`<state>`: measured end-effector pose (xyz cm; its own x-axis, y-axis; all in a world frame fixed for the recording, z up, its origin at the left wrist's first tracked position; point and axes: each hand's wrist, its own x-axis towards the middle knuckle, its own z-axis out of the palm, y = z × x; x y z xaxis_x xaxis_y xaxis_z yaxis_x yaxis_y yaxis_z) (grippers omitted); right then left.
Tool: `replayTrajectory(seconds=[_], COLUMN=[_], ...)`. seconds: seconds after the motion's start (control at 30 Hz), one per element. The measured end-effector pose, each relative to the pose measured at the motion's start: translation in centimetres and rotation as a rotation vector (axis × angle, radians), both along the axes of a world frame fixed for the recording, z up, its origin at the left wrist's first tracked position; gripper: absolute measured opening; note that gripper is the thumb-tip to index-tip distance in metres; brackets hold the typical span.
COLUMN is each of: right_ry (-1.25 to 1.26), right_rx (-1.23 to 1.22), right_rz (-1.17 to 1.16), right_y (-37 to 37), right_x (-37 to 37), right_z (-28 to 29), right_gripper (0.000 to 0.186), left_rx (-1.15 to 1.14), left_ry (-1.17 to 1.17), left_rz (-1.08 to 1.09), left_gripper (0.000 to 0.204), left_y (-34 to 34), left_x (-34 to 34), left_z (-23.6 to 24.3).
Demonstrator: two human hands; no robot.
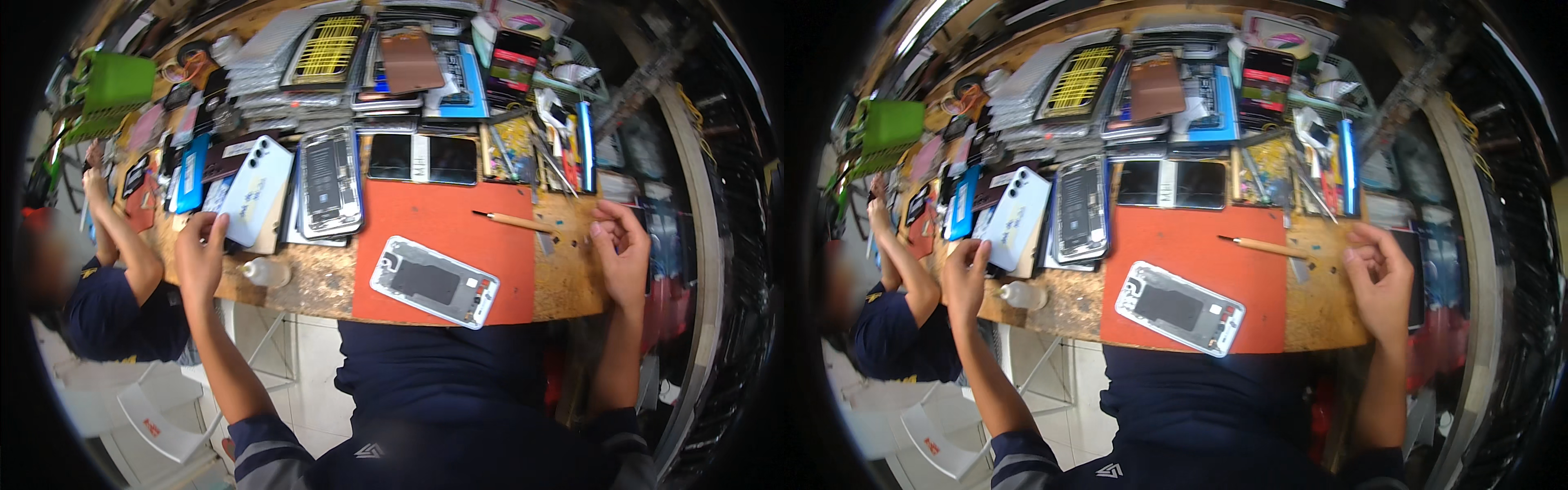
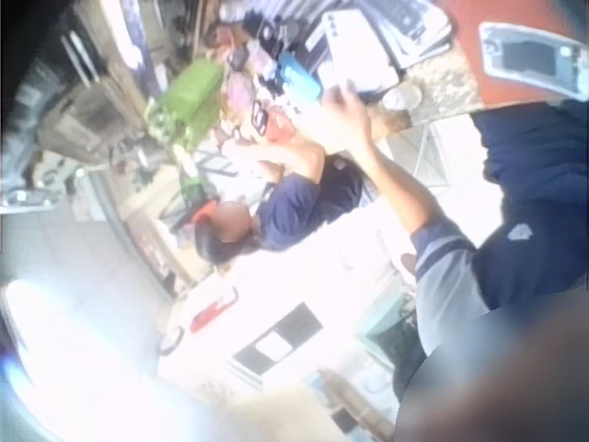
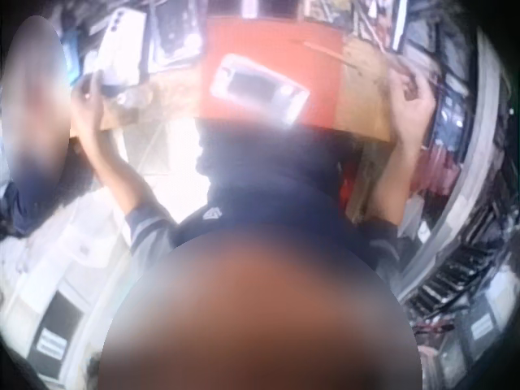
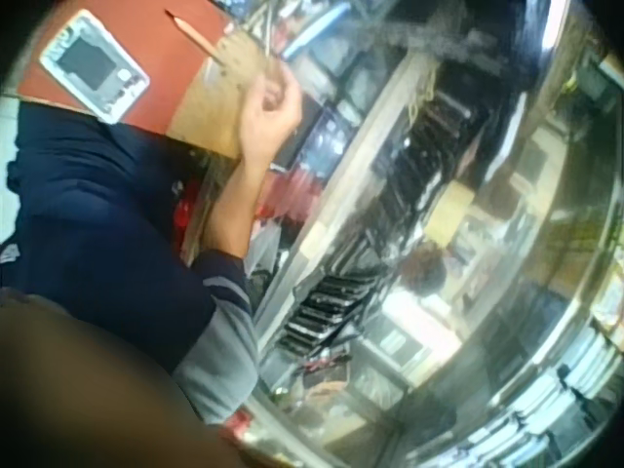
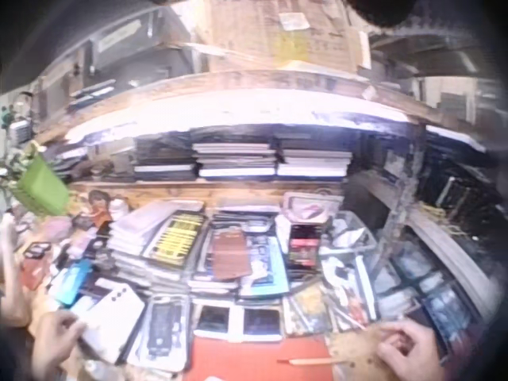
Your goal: The person cleans the interior of a white smartphone frame with a wooden stick, applies adhesive along the frame edges from a tube, and then assembles the phone by placing the screen and back cover onto the frame. The person presses the edges to secure the components.
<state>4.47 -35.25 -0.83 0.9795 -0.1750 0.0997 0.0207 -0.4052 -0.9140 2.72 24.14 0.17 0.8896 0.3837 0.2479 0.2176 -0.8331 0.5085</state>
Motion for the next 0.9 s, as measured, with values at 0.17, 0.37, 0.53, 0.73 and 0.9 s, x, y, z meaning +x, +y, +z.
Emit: replayTrajectory(seconds=[0.17,0.37,0.53,0.73,0.9], right_ry=[-0.102,-0.054,0.172,0.169,-0.007], right_rx=[-0.028,0.215,0.428,0.492,0.558], right_rz=[0.062,0.305,0.252,0.288,0.37], right_y=[-0.1,8.8,17.7,19.9,16.1], right_x=[0.2,7.6,17.4,20.0,14.9], right_z=[-0.2,1.4,0.4,0.3,0.7], right_gripper=[0.033,0.03,0.045,0.022,0.017], left_rx=[-0.01,0.083,0.005,-0.182,-0.602], left_ry=[-0.363,-0.598,-0.728,-0.583,-0.363], left_rz=[0.006,-0.108,-0.446,-0.62,-0.498], left_gripper=[0.024,0.034,0.037,0.011,0.015], left_y=[1.4,-6.8,-16.1,-18.6,-19.6], left_x=[-1.1,-5.0,-3.7,-3.0,0.7], left_z=[1.2,5.2,2.0,1.6,1.9])
